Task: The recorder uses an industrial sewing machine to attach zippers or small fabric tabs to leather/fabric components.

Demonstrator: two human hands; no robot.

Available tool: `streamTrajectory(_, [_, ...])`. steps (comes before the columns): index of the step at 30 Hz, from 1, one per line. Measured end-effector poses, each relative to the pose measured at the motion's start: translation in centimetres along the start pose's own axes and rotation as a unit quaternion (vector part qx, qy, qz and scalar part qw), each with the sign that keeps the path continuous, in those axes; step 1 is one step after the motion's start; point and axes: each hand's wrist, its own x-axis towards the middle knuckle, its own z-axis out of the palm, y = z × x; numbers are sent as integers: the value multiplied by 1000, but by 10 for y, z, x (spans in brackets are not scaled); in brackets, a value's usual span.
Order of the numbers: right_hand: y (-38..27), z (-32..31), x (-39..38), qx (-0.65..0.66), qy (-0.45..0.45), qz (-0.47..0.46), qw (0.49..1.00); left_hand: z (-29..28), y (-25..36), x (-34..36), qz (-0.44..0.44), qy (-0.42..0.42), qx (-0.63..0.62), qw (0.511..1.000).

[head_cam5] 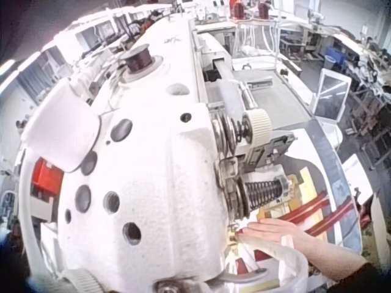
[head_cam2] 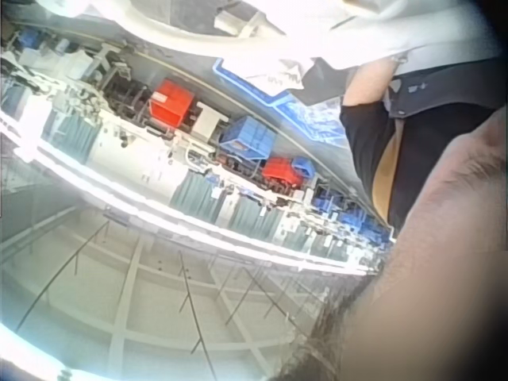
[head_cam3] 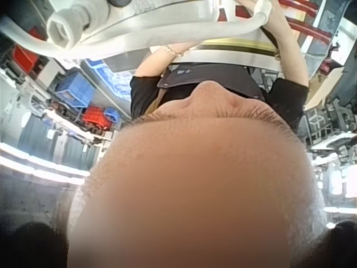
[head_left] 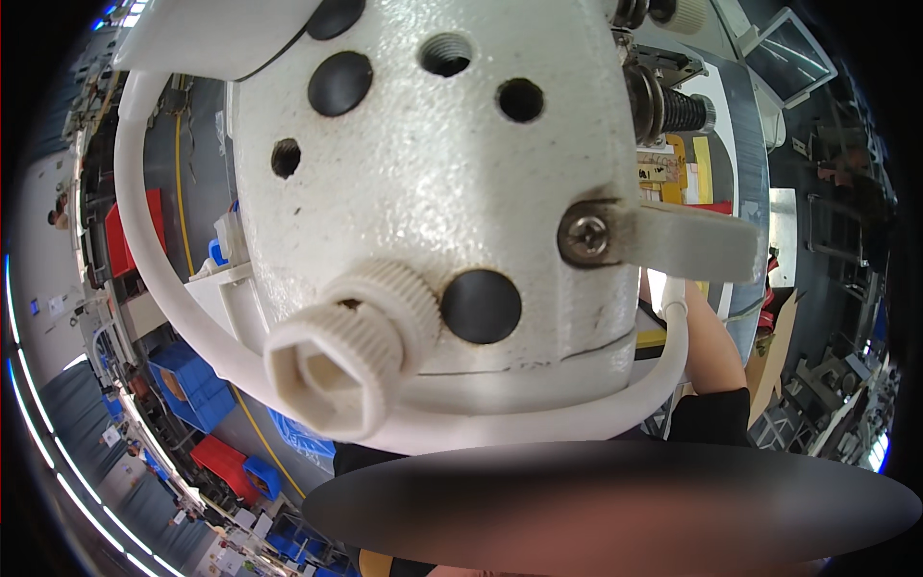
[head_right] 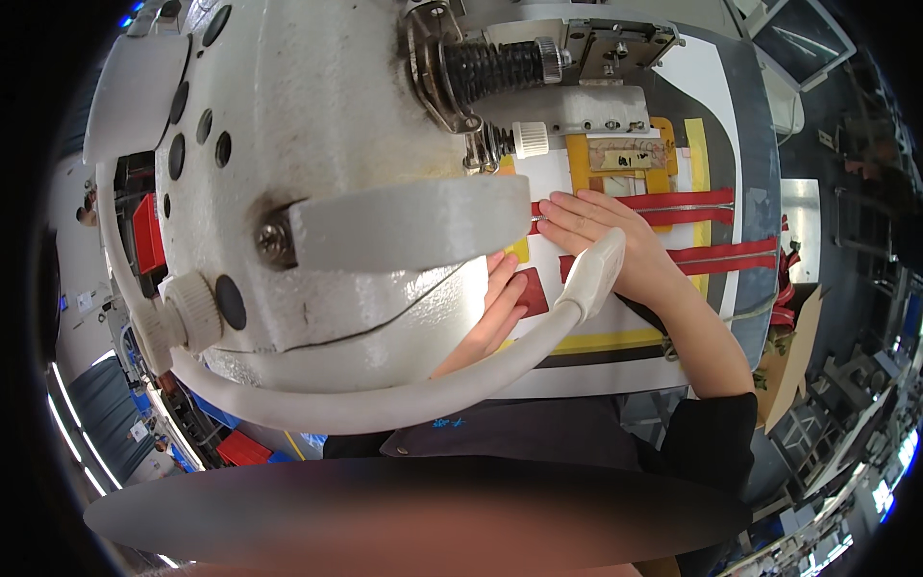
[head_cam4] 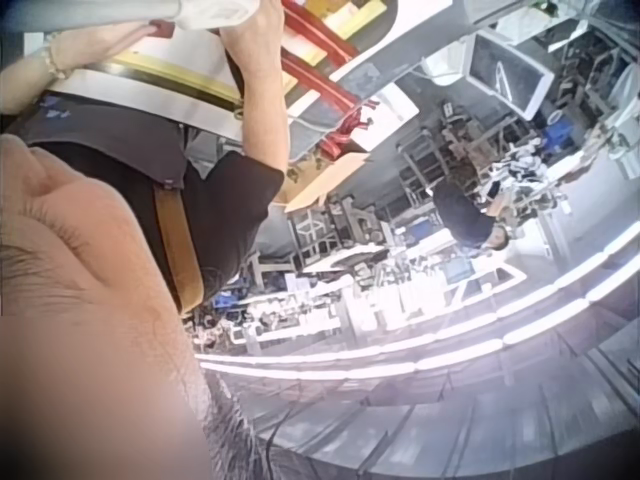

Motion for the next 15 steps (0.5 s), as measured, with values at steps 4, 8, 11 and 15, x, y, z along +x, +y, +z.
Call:
streamTrajectory(4, [1, 0, 3, 0, 3, -7, 1000, -6, -1, 3, 6, -2, 17, 1000])
streamTrajectory(8, [1, 2, 4, -2, -1, -13, 1000, -8, -2, 2, 11, -6, 32, 999])
streamTrajectory(11, [1, -2, -2, -5, 1, 11, 1000, -7, -3, 8, 31, -13, 31, 999])
streamTrajectory(15, [1, 1, -2, 31, -5, 18, 999, -8, -2, 5, 30, -13, 51, 998])
